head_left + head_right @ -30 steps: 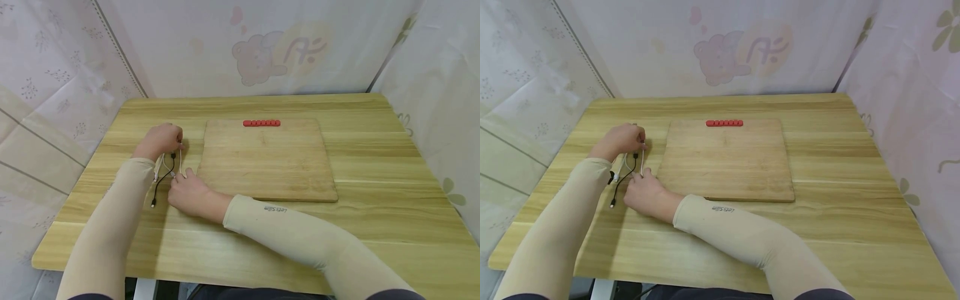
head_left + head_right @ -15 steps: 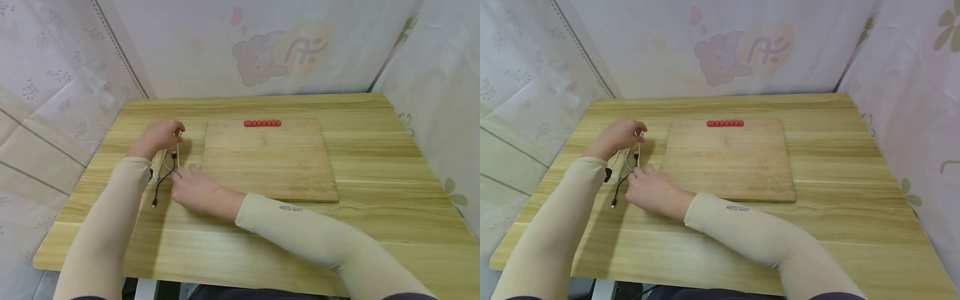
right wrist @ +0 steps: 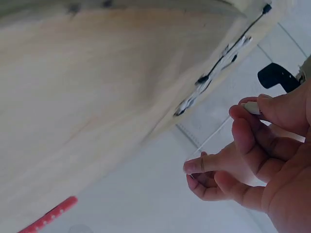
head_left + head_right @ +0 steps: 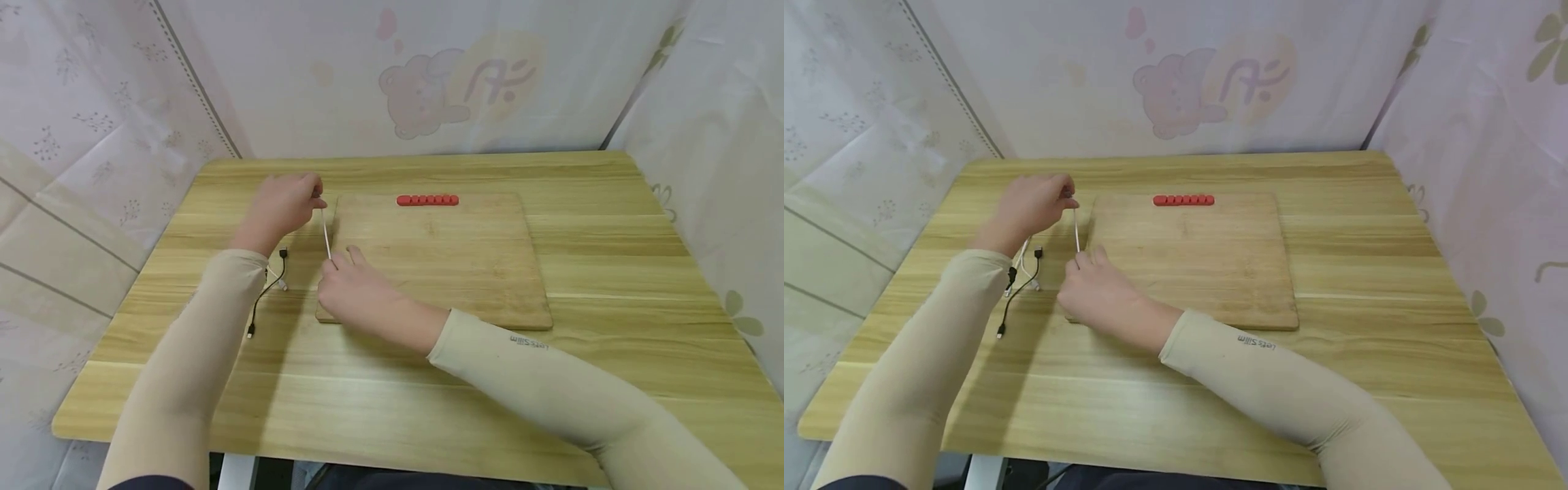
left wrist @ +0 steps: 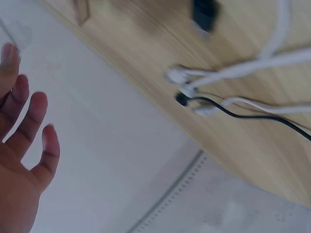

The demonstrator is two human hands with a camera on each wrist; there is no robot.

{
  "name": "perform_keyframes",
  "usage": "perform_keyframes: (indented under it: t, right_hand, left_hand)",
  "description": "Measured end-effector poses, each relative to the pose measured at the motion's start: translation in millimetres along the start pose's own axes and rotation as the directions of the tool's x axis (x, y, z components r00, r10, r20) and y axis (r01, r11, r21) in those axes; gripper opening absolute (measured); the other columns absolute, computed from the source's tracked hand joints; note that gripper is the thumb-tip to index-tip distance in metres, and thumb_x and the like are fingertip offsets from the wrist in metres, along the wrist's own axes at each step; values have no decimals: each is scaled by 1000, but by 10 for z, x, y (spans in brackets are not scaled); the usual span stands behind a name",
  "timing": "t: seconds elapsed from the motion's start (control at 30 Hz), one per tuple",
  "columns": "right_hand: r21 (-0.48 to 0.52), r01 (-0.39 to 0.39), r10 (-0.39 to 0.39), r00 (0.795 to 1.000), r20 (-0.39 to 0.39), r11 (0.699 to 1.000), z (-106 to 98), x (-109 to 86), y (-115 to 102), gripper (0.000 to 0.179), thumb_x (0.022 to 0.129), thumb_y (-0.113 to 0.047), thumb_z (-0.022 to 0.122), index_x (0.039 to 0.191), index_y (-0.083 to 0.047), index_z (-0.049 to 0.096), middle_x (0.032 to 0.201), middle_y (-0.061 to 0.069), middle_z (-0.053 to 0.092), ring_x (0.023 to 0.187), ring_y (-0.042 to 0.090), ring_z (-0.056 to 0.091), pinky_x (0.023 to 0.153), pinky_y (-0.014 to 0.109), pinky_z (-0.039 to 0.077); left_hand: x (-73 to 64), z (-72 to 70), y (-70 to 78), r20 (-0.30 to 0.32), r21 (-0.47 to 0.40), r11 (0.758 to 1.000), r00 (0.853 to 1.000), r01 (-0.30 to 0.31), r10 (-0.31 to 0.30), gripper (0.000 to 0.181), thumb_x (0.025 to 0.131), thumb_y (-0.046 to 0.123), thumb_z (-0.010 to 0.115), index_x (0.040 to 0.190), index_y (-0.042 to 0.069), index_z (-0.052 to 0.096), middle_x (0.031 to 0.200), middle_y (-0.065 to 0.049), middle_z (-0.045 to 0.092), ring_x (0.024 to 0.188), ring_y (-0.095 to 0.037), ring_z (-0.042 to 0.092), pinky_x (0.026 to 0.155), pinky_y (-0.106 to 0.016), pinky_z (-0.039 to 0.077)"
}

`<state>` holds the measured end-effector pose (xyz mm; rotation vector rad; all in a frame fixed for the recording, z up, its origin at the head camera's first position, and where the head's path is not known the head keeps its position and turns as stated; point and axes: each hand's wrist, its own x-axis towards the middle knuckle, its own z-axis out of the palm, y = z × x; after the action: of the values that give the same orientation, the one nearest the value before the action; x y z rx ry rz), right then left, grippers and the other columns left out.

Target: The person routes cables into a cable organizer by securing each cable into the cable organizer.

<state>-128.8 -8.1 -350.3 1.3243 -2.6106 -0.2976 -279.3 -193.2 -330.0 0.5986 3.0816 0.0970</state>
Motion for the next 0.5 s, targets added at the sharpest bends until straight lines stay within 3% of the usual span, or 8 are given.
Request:
perform_keyframes:
  t: [0.1, 0.23, 0.5]
  right_hand:
    - [20, -34, 34, 999, 12, 999, -36, -64, 89, 21, 103, -7, 61, 109, -13, 81, 120, 9, 71, 123, 33, 62, 119, 61, 43]
    - [56, -74, 73, 997, 29, 996, -74, -147, 195, 16, 99, -8, 65, 103, -11, 80, 119, 11, 70, 125, 36, 61, 121, 61, 40]
    - [48, -128, 130, 991, -41, 991, -65, -329, 358, 19, 97, 4, 62, 98, -6, 78, 108, 14, 69, 115, 36, 61, 115, 58, 46]
  left_hand:
    - [69, -14, 131, -59, 36, 999, 998, -13, 15, 27, 107, 34, 63, 122, 11, 65, 111, -5, 77, 97, -31, 73, 94, -54, 52]
    - [174, -31, 304, -117, 60, 998, 993, -26, 33, 26, 107, 34, 64, 119, 11, 66, 101, -3, 78, 81, -29, 69, 85, -48, 51]
    - [444, -75, 606, -107, 90, 996, 993, -28, 38, 27, 106, 39, 64, 117, 14, 66, 104, -1, 79, 90, -26, 71, 84, -44, 42]
